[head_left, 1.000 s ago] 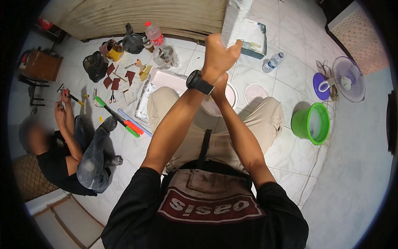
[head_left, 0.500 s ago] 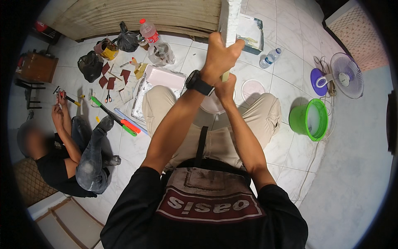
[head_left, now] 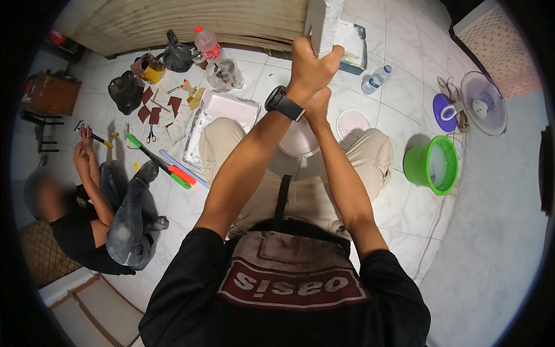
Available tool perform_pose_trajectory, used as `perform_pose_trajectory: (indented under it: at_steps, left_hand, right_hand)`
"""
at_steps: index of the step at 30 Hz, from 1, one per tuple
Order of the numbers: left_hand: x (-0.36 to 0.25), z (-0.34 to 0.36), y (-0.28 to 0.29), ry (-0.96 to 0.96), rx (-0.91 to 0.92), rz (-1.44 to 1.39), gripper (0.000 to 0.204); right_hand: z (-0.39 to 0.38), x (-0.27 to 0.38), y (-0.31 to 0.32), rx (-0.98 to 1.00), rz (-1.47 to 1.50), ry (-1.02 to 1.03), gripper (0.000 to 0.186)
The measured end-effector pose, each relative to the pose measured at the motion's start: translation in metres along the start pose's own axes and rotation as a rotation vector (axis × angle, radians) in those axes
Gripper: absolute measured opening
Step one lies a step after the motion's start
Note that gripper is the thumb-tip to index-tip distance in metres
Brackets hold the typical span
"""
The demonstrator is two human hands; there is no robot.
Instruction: The person sits on the floor and stirs a white liquid in a bucket using a wooden stick. They repeatedly dip the stick into the bucket and rotate it to mix the contents. Later, they pour water from a plastic bottle into the bucket and continue stirring.
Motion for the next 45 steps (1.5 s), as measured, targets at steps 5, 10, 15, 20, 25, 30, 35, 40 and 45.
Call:
perform_pose_trajectory:
  at_steps: [5, 10, 15, 20, 25, 30, 35, 40, 45]
  left_hand:
    - [0.002, -0.010, -0.012, 0.215, 0.102, 0.044, 0.026]
    - [-0.007, -0.010, 0.014, 0.164, 0.037, 0.168, 0.017]
    - [-0.013, 0.001, 0.013, -0.066, -0.021, 0.186, 0.017]
    - [-0.014, -0.009, -0.005, -0.108, -0.021, 0.026, 0.020]
    - [-0.006, -0.015, -0.015, 0.134, 0.086, 0.005, 0.029]
    - [-0.014, -0.014, 0.010, 0.226, 0.076, 0.047, 0.031]
    - [-0.013, 0.004, 0.034, 0.016, -0.005, 0.191, 0.018]
    - [-0.005, 0.008, 0.018, -0.061, -0.055, 0.056, 0.021]
    - [-0.003, -0.008, 0.005, 0.101, 0.008, -0.051, 0.027]
  right_hand:
    - [-0.031, -0.016, 0.023, -0.039, -0.110, -0.245, 0.014]
    - [-0.047, 0.005, -0.015, -0.029, 0.160, -0.221, 0.018]
    - [-0.020, -0.006, -0.027, 0.011, 0.242, -0.118, 0.019]
    - [-0.001, 0.001, 0.009, -0.041, -0.039, 0.079, 0.017]
    - [-0.024, -0.011, 0.030, -0.052, -0.125, -0.246, 0.020]
    - [-0.050, 0.000, -0.001, -0.027, -0.025, -0.232, 0.017]
    - [-0.035, 0.001, -0.043, 0.041, 0.227, -0.176, 0.015]
    - [-0.003, -0.008, -0.019, 0.051, 0.057, -0.087, 0.016]
    - [-0.015, -0.020, 0.015, 0.035, -0.151, -0.256, 0.018]
Point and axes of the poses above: each hand's wrist, its own z-axis towards the middle knuckle, its own y-axis out of the back of the hand, x = y × z, the point moved 7 cm from there along z, towards the middle knuckle, and after that the axes turned 12 degrees about -x, right-handed, at the moved point
